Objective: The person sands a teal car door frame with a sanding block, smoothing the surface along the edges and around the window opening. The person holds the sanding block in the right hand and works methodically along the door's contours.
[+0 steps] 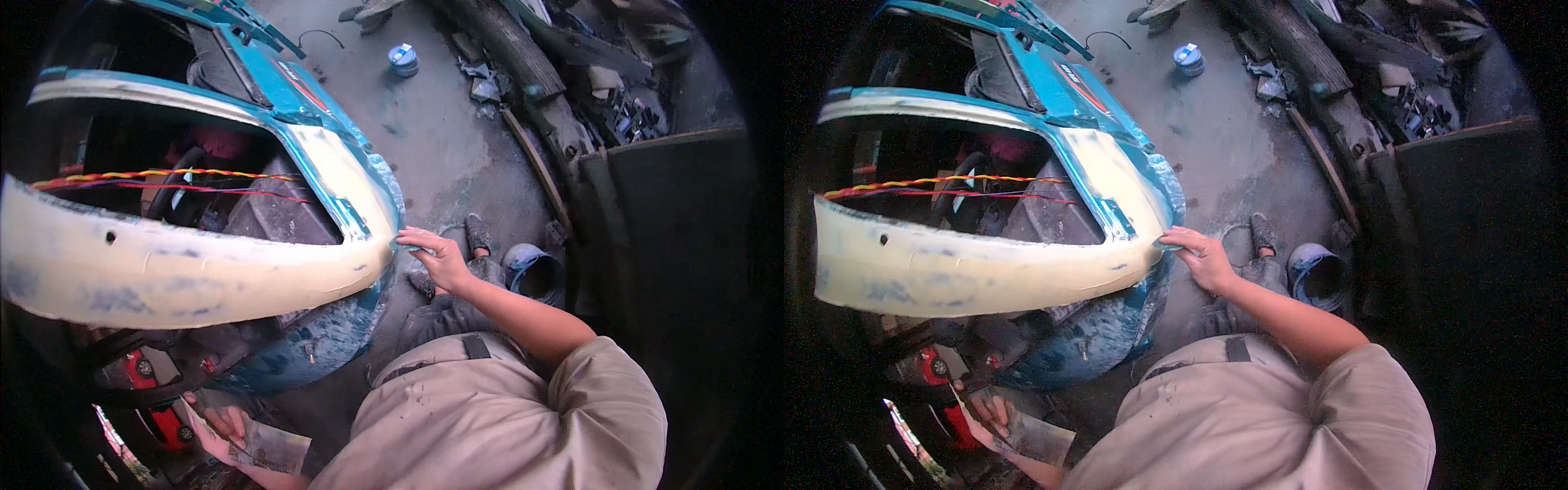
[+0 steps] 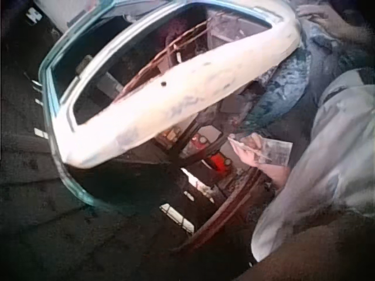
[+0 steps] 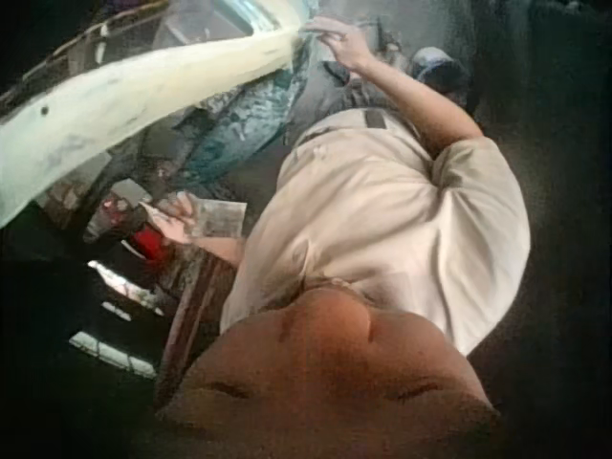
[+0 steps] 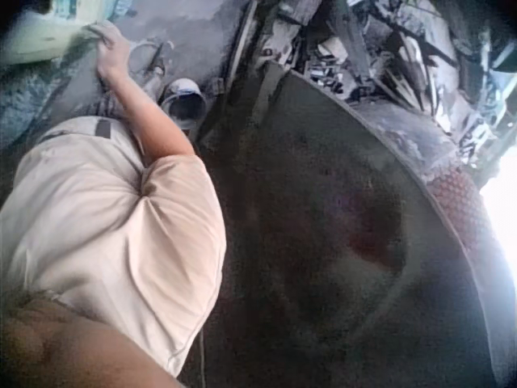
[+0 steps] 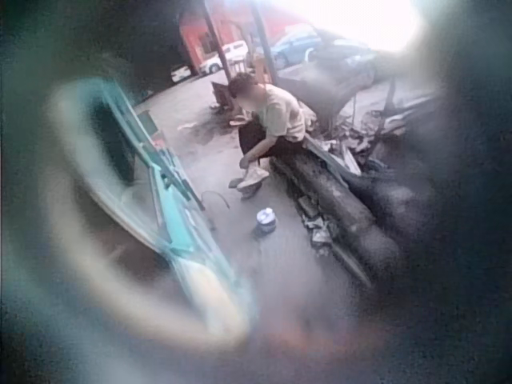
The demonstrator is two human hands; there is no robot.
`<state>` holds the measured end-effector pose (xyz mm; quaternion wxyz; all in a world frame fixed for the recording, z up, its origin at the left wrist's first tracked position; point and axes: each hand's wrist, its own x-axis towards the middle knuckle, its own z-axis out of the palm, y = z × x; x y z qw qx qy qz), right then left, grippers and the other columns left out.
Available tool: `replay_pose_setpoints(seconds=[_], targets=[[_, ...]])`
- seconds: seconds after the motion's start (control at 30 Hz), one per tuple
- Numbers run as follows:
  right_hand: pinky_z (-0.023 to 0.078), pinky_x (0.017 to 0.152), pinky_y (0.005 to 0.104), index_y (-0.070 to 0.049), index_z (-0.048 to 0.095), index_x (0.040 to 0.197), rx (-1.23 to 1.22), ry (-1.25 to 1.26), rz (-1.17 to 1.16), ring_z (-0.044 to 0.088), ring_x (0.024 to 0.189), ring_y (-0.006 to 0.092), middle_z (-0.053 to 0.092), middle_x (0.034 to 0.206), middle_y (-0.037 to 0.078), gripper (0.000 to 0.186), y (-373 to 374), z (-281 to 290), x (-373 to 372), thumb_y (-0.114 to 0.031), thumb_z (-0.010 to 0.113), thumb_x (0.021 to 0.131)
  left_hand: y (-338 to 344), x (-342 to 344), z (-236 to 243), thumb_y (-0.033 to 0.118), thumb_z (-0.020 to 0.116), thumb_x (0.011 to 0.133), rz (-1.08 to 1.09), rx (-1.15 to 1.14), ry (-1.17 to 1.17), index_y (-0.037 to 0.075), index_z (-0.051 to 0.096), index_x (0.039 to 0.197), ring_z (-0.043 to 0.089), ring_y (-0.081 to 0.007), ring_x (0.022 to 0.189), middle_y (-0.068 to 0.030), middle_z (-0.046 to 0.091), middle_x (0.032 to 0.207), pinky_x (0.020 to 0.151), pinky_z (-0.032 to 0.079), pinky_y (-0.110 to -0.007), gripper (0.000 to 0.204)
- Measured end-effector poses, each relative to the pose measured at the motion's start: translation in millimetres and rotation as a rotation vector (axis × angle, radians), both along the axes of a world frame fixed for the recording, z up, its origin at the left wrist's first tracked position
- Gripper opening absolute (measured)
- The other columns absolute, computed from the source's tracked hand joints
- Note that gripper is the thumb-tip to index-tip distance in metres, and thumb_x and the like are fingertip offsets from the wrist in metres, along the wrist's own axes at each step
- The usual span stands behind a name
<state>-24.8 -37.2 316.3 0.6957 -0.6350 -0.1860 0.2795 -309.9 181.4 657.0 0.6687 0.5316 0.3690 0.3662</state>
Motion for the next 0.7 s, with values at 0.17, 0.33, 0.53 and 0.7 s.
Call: replay_pose_setpoints(seconds=[0.17,0.33,0.53,0.7], targets=[[0.042,0.116,0.0395,-0.008,0.073,0.125,0.075,-0.065,-0.054,0.057,0.135,0.03,0.069,0.132,0.012,0.048,20,-11,-16,0.012,0.059,0.083,-5,28,5,0.031,0.034,0.112,0.28,0.083,0.258,0.009,0.046,0.145,0.033,-0.0132,0.038,0.0023,0.037,0.061,0.037,0.041,-0.03,0.041],[0.04,0.118,0.0393,-0.008,0.071,0.127,0.152,0.001,-0.116,0.055,0.137,0.0301,0.068,0.134,0.013,0.052,40,-8,-28,0.012,0.055,0.082,0,37,2,0.038,0.035,0.112,0.203,0.003,0.173,0.009,0.04,0.141,0.031,-0.0156,0.03,-0.0027,0.041,0.051,0.032,0.033,-0.029,0.042],[0.039,0.119,0.0406,-0.008,0.072,0.127,0.093,0.033,-0.173,0.055,0.138,0.0299,0.068,0.134,0.014,0.054,44,-1,-45,0.011,0.053,0.081,15,16,-11,0.039,0.036,0.111,0.269,0.354,0.594,0.001,0.043,0.149,0.042,-0.0118,0.04,-0.003,0.046,0.056,0.039,0.036,-0.025,0.054],[0.04,0.118,0.0414,-0.006,0.073,0.126,0.15,0.008,-0.005,0.058,0.134,0.0287,0.07,0.132,0.013,0.049,13,-22,-35,0.012,0.055,0.084,31,-1,-13,0.045,0.034,0.109,-0.027,0.796,0.77,-0.003,0.049,0.148,0.061,-0.0136,0.068,-0.0073,0.064,0.08,0.063,0.048,-0.023,0.063]])
